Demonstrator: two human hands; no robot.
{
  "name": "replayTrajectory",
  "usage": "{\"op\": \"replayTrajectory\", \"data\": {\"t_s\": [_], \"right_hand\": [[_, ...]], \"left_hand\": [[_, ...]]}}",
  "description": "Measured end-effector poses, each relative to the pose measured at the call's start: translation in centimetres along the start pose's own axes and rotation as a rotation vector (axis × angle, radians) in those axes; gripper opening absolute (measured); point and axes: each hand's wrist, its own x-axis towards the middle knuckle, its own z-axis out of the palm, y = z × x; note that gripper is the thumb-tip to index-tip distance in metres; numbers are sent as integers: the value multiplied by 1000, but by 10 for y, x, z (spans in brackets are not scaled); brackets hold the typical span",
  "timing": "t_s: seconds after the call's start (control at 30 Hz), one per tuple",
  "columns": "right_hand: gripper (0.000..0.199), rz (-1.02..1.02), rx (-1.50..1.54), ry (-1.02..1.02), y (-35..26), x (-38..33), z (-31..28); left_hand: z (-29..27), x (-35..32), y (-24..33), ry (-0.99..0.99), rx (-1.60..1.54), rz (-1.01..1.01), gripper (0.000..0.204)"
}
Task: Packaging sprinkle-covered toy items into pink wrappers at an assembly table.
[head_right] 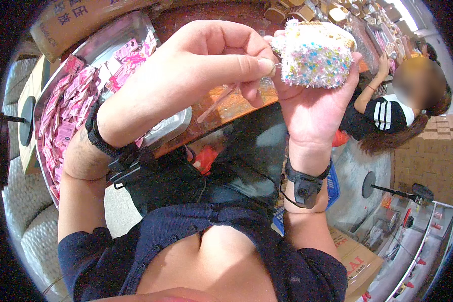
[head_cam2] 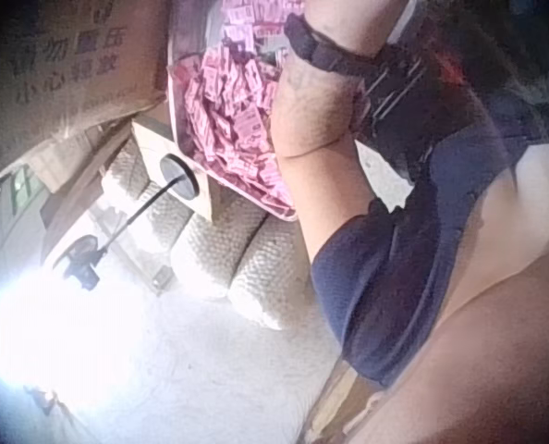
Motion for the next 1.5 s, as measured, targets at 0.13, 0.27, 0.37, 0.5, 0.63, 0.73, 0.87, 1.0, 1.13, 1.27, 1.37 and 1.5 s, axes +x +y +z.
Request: {"op": "replayTrajectory", "data": {"t_s": [0.13,0.27,0.37,0.5,0.63,0.73,0.87,1.0,1.13,1.27,1.37,1.5], "right_hand": [[76,-56,8,33,1,-2,-4],[77,-25,9,-13,3,-3,1],[78,-41,38,28,4,-4,3],[80,-38,45,-52,4,-5,1],[82,-65,8,-264,0,-5,-10],[86,-157,-69,-152,-4,-7,-9],[86,-157,-127,-245,-3,-6,-5],[85,-430,-681,116,10,-10,11],[82,-426,-629,166,12,-11,8],[88,-421,-671,250,14,-9,9],[86,-370,-595,244,15,-12,9],[85,-296,-306,111,11,-15,1]], "left_hand": [[-2,1,-3,-31,-2,-6,16],[-2,0,0,-23,30,-20,17],[-2,1,-2,-32,8,-48,17],[0,3,-6,-9,15,54,17],[0,1,-3,23,34,-16,19],[0,1,-4,13,38,-4,19],[1,0,-4,19,7,-47,20],[4,-1,-3,58,80,89,21],[5,-7,13,51,149,-108,22],[5,-3,-2,37,159,-12,21],[5,0,-10,45,189,160,20],[5,-1,-8,30,189,111,20]]}}
